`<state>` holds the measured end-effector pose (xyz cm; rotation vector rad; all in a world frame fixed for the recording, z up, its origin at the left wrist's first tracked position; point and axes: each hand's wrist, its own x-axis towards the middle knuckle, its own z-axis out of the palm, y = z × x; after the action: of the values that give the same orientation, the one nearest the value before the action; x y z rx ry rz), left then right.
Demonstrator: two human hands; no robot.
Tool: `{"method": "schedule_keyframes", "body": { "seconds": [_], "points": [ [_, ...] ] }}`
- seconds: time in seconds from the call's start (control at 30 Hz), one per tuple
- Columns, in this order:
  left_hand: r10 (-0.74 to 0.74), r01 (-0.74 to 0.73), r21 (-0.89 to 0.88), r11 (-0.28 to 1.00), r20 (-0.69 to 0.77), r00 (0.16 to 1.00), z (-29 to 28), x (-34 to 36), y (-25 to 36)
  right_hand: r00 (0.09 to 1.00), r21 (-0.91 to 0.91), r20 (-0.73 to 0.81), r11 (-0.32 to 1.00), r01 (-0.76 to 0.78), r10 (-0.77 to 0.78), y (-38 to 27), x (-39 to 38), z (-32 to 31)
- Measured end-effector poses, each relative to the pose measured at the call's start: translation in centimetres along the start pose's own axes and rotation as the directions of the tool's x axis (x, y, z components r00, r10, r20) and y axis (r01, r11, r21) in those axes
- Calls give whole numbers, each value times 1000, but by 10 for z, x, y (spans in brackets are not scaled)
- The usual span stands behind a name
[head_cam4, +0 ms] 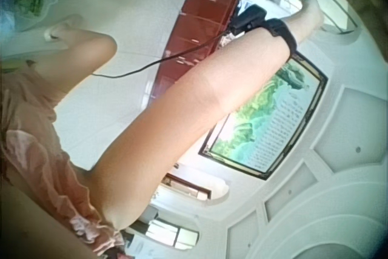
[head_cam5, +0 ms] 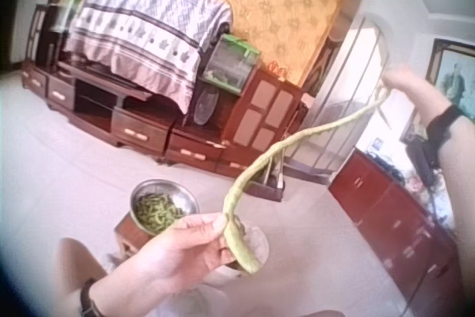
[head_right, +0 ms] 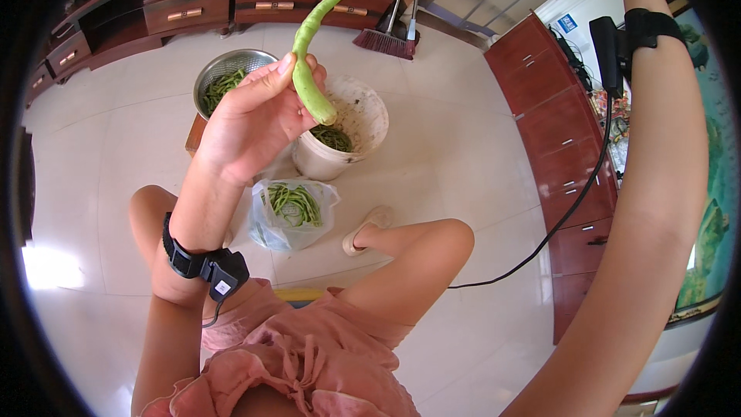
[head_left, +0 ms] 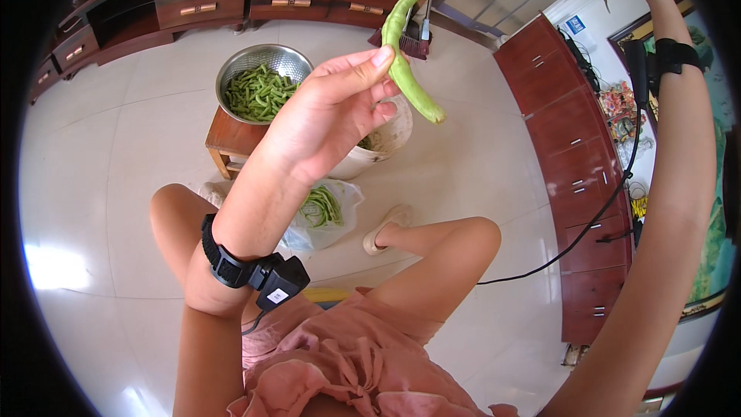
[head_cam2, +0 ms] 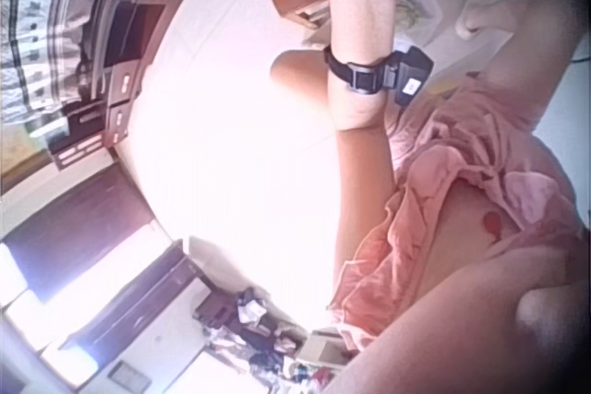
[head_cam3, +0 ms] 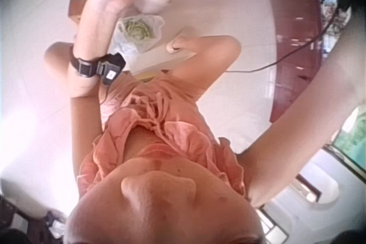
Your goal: The person snaps and peels long green beans by hand, placing the trimmed pieces into a metal colander and discarding the ends into a bucket.
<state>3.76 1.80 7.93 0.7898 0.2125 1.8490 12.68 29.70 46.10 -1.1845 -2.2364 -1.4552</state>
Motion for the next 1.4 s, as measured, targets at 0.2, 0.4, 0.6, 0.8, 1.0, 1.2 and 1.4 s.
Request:
{"method": "schedule_keyframes", "body": {
  "seconds": [0.2, 0.4, 0.6, 0.8, 1.0, 1.2, 1.4],
  "points": [
    [-6, 10, 41, 999, -88, 996, 1, -2, -2, 972, 62, 224, 994, -90, 74, -7, 2, 65],
    [71, 93, 690, 718, -204, 976, -8, -5, 26, 947, 748, 223, 582, -318, 230, -18, -59, 197],
    [140, 70, 975, 210, -101, 985, -7, 5, 44, 661, 663, 741, -289, -691, 121, -138, -245, 304],
    [-15, 40, 999, 17, -40, 999, -9, 23, 27, 290, 112, 895, -458, -882, -339, -236, -398, 318],
    [-242, 124, 992, -37, -129, 962, -23, 28, 11, 470, 304, 752, -389, -870, -462, -275, -474, 276],
    [-292, 119, 991, -68, -134, 947, -46, 20, -13, 931, 932, 354, -54, -359, -93, -270, -416, 250],
    [-378, 230, 961, -150, -271, 885, -58, 5, -34, 916, 940, -327, -181, 290, -233, -253, -368, 122]
  ]
}}
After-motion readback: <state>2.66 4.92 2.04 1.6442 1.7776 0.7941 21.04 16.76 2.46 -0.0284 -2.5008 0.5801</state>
